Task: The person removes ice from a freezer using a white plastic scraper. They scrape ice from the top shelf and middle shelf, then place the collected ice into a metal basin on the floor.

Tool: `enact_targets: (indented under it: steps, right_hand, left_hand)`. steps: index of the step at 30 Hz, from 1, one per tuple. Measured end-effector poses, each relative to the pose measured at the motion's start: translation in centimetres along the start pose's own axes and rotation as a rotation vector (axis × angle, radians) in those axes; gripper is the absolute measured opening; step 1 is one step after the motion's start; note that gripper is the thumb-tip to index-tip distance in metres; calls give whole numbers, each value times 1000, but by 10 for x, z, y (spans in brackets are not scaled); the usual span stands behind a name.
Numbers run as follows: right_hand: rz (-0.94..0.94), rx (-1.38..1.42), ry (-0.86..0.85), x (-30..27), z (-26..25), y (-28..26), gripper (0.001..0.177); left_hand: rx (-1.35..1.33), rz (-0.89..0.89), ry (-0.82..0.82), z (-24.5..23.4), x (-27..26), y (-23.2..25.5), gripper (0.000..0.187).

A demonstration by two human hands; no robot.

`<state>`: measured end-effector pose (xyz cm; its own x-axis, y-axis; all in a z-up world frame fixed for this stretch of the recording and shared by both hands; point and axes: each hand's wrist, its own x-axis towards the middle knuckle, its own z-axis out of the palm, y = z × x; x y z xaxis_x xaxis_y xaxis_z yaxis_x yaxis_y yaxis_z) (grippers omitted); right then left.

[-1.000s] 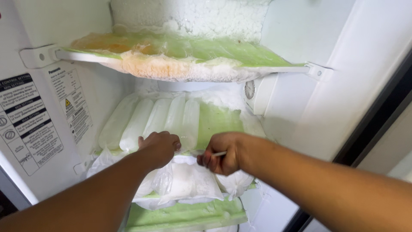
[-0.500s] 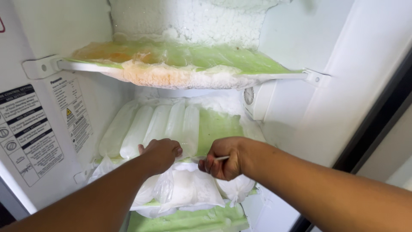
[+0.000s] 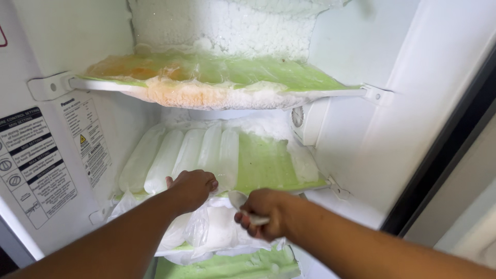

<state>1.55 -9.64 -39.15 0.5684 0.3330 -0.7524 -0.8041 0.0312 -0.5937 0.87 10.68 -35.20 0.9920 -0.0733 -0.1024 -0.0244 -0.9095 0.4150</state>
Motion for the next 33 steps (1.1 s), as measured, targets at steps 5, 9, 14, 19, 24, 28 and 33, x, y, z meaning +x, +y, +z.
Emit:
enact_targets:
  steps: [5, 9, 14, 19, 24, 28, 33]
  right_hand:
    - [190, -4, -93, -5, -13, -46, 12]
    - [194, -34, -75, -13, -16, -58, 10]
    - [202, -46, -69, 0, -17, -59, 10]
    - [39, -97, -5, 12, -10, -18, 11]
    - [-224, -83, 122, -7, 15, 35, 23]
    - [-208, -107, 87, -14, 13, 31, 21]
    - [99, -107, -66, -13, -5, -24, 7]
  left_hand:
    - [81, -27, 22, -4, -10, 10, 40]
    - [185, -30, -81, -10, -15, 20, 38]
    - [226, 15, -99, -10, -4, 21, 29]
    - [152, 49, -99, -4, 10, 10, 30]
    - [122, 44, -108, 0, 15, 4, 35]
    - [53, 14, -127, 2, 18, 0, 34]
    - [1, 15, -117, 2, 22, -3, 33]
